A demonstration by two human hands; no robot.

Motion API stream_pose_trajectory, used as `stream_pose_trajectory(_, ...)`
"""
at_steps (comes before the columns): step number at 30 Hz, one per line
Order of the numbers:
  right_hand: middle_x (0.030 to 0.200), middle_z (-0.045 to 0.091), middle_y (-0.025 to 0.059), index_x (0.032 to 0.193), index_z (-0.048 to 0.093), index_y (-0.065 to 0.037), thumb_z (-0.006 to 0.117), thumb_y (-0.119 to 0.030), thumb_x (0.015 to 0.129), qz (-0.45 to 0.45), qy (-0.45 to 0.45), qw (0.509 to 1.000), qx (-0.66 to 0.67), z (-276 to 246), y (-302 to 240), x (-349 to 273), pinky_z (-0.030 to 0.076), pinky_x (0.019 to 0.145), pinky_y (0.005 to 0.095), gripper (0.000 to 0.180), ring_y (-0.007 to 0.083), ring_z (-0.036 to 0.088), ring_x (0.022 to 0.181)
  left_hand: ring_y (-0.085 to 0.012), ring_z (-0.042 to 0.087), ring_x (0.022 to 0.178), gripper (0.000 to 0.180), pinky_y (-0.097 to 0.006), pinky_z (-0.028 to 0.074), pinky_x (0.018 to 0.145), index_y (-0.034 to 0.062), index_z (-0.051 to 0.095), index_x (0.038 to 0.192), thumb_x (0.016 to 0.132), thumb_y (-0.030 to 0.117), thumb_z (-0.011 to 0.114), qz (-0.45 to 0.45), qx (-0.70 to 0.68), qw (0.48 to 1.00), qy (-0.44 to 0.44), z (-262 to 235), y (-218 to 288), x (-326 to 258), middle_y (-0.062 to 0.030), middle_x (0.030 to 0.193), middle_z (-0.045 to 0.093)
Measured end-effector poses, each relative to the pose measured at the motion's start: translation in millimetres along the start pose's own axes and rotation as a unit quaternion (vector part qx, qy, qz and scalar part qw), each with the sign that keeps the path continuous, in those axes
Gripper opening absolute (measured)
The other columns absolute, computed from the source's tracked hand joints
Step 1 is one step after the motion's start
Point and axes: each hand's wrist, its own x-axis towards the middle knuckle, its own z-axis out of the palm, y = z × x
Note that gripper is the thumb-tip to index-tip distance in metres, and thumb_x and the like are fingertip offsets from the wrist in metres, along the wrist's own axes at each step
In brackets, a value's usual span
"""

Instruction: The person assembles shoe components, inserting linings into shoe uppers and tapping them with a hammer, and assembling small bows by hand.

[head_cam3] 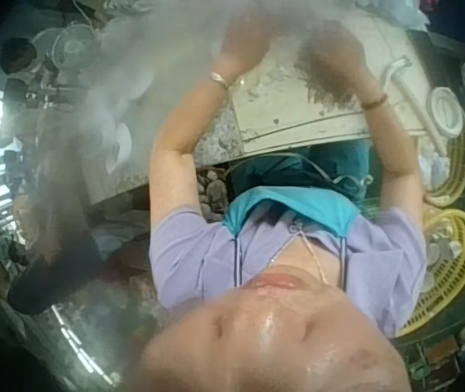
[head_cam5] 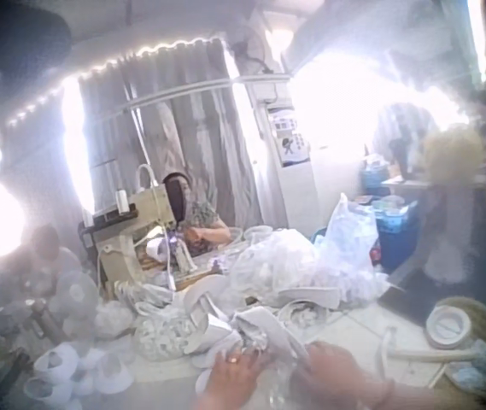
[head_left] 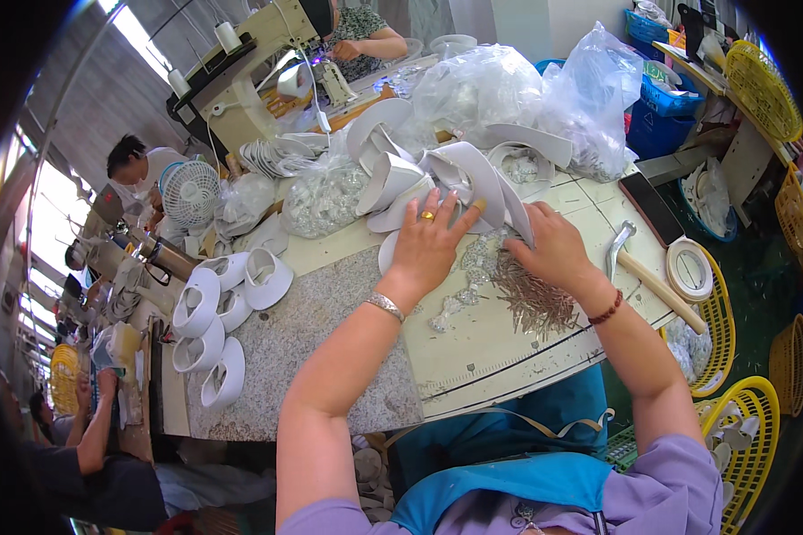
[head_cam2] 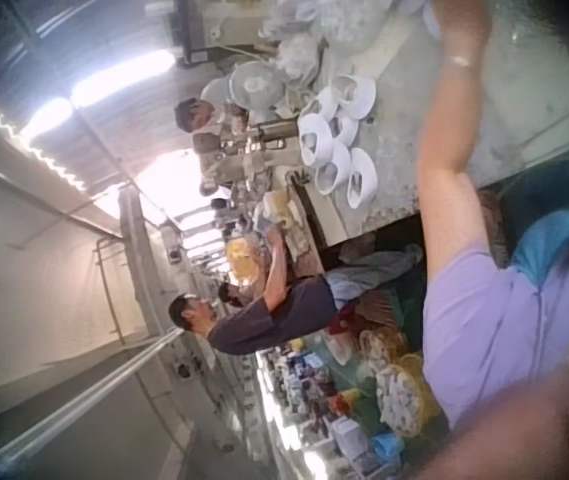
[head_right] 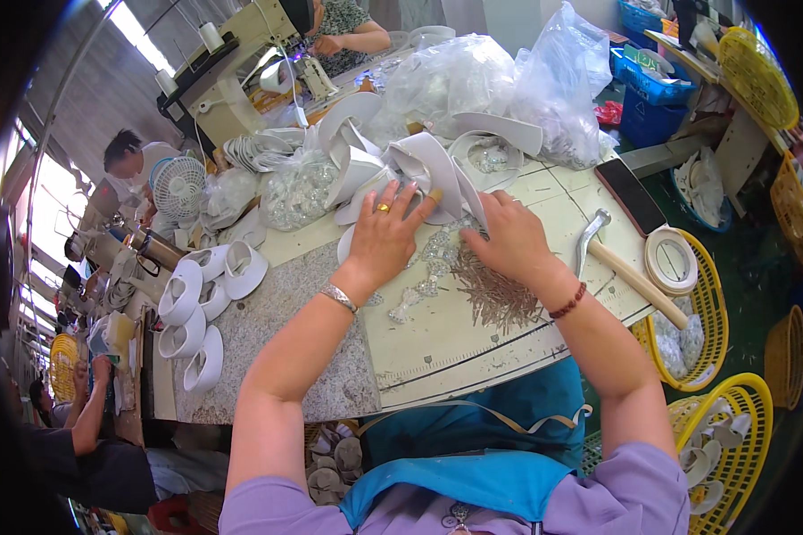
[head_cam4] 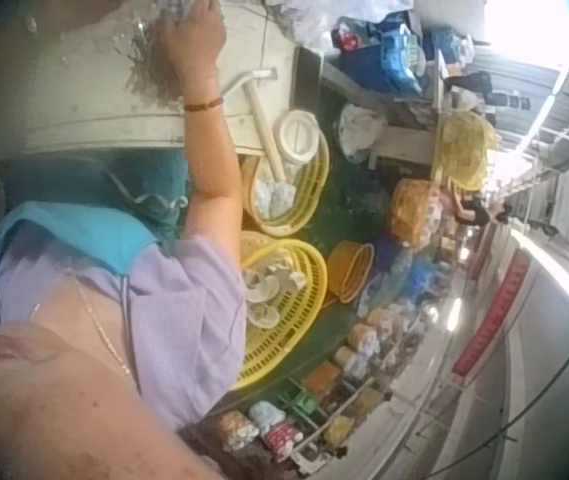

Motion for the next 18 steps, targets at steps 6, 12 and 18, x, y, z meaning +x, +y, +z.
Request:
stream_pose_trajectory(6,0.086,0.06,0.0174,0.097,0.061,-0.002,0.056,-0.01,0.087,-0.031,-0.021,0.997,0.065,8,-4,11,0.047,0.069,0.0442,0.014,0.0372,0.059,0.078,-0.0369,0.048,0.121,0.071,-0.052,0.033,0.098,0.0247,0.041,0.141,0.075,0.028,0.069,-0.026,-0.112,0.991,0.065,-25,6,19,-0.0158,0.135,0.048)
stream_pose_trajectory(12,0.082,0.058,0.0135,0.097,0.06,-0.004,0.056,-0.009,0.088,-0.074,-0.012,0.991,0.114,7,-3,14,0.047,0.064,0.0438,0.011,0.0355,0.06,0.074,-0.0413,0.052,0.116,0.071,-0.056,0.032,0.098,0.0199,0.042,0.139,0.075,0.033,0.068,-0.122,-0.194,0.966,0.117,-7,9,33,-0.0188,0.131,0.053)
stream_pose_trajectory(18,0.085,0.06,0.0143,0.098,0.062,-0.003,0.057,-0.007,0.086,-0.082,-0.014,0.991,0.109,-7,1,12,0.047,0.064,0.0423,0.013,0.0353,0.059,0.074,-0.0386,0.049,0.124,0.063,-0.064,0.025,0.102,0.0181,0.044,0.138,0.078,0.023,0.062,-0.139,-0.113,0.982,0.054,-2,12,30,-0.0161,0.13,0.055)
